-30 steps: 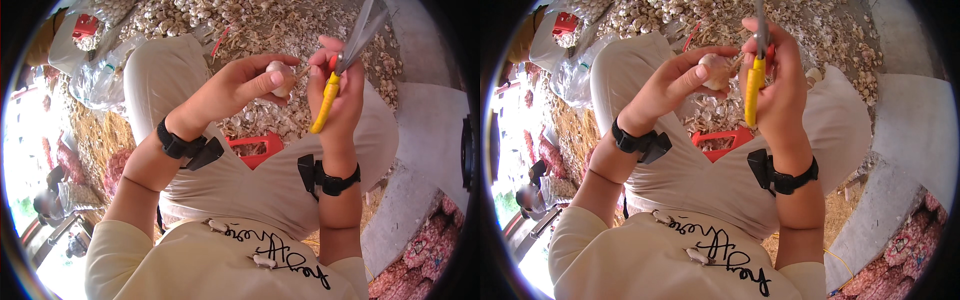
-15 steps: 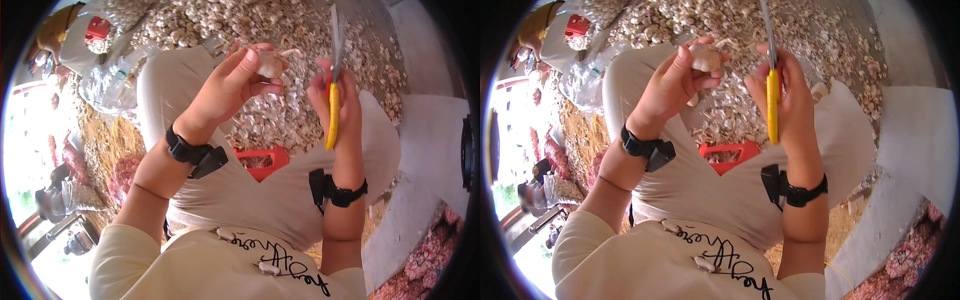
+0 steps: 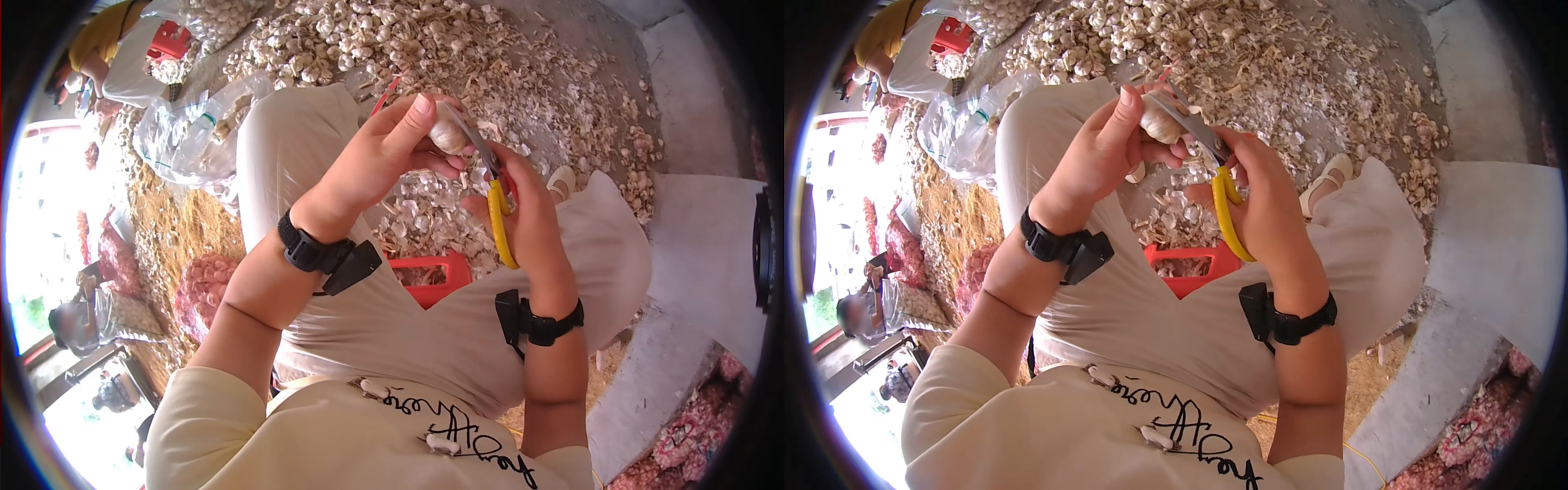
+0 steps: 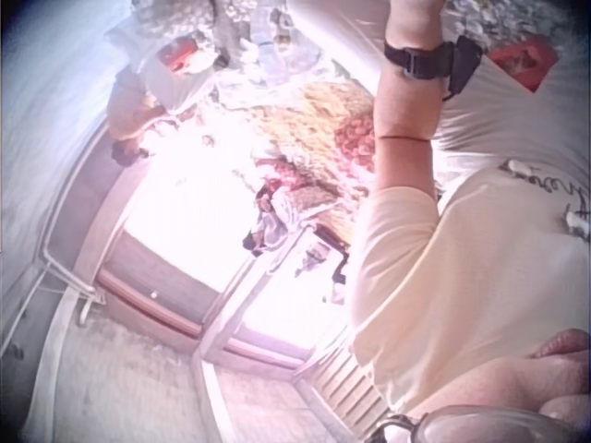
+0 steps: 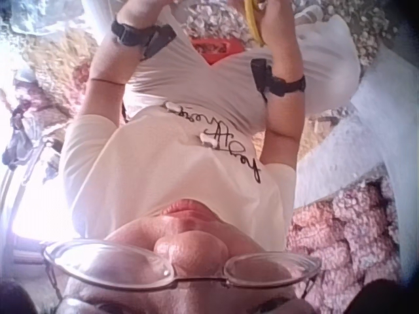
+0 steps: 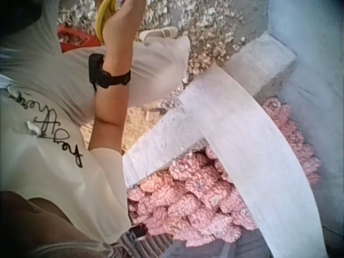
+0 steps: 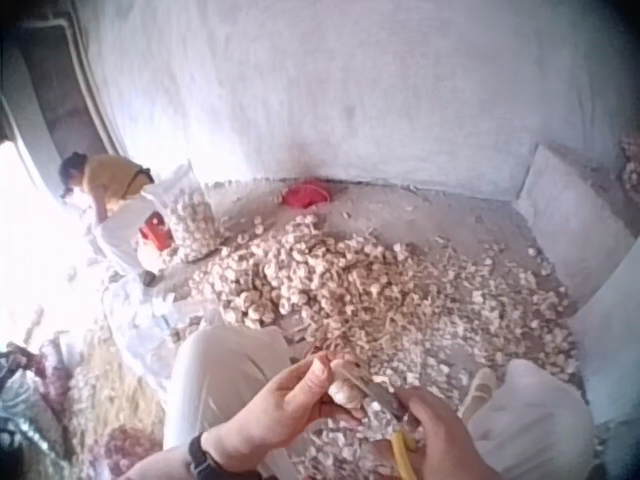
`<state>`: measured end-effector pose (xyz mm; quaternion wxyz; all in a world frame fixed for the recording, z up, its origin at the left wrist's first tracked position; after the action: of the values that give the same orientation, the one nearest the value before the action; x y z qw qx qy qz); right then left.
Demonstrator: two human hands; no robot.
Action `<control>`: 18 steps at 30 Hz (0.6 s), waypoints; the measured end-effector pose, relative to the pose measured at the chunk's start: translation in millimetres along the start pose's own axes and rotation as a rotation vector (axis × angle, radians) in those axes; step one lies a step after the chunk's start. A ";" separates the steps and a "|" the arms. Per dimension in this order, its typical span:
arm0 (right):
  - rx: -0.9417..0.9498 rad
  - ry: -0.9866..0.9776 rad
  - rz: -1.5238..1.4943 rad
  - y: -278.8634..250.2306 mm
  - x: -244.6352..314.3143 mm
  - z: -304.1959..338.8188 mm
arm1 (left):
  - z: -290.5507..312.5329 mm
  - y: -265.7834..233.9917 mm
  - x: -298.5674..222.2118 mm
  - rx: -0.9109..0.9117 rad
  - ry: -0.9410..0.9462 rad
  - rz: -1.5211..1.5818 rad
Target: Trimming the roots and stems of garlic bulbs using scissors.
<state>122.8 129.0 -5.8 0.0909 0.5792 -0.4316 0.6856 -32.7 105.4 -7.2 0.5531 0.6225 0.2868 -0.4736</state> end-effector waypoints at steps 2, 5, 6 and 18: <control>0.051 0.111 -0.073 4.5 -9.5 1.0 | 2.1 -0.6 -0.1 -0.024 -0.039 -0.107; 0.071 0.140 -0.237 10.7 -16.1 3.4 | 1.4 -1.1 1.1 0.023 -0.035 -0.130; 0.073 0.143 -0.236 12.1 -18.7 4.0 | 1.2 -1.2 1.8 0.022 -0.036 -0.126; 0.202 0.218 -0.506 22.3 -28.4 6.9 | 0.3 -3.5 4.6 0.005 -0.052 -0.064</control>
<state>122.7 121.2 -41.7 0.2468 0.5976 -0.1907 0.7386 -34.1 105.1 -12.8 0.5434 0.6016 0.2910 -0.5080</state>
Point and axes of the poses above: each hand's wrist, its own z-axis away from the middle knuckle, its own y-axis out of the palm, x = y × z, the point moved 7 cm from there along -z, towards the middle knuckle, and after that the axes turned 12 degrees about x, right-handed, at the moved point
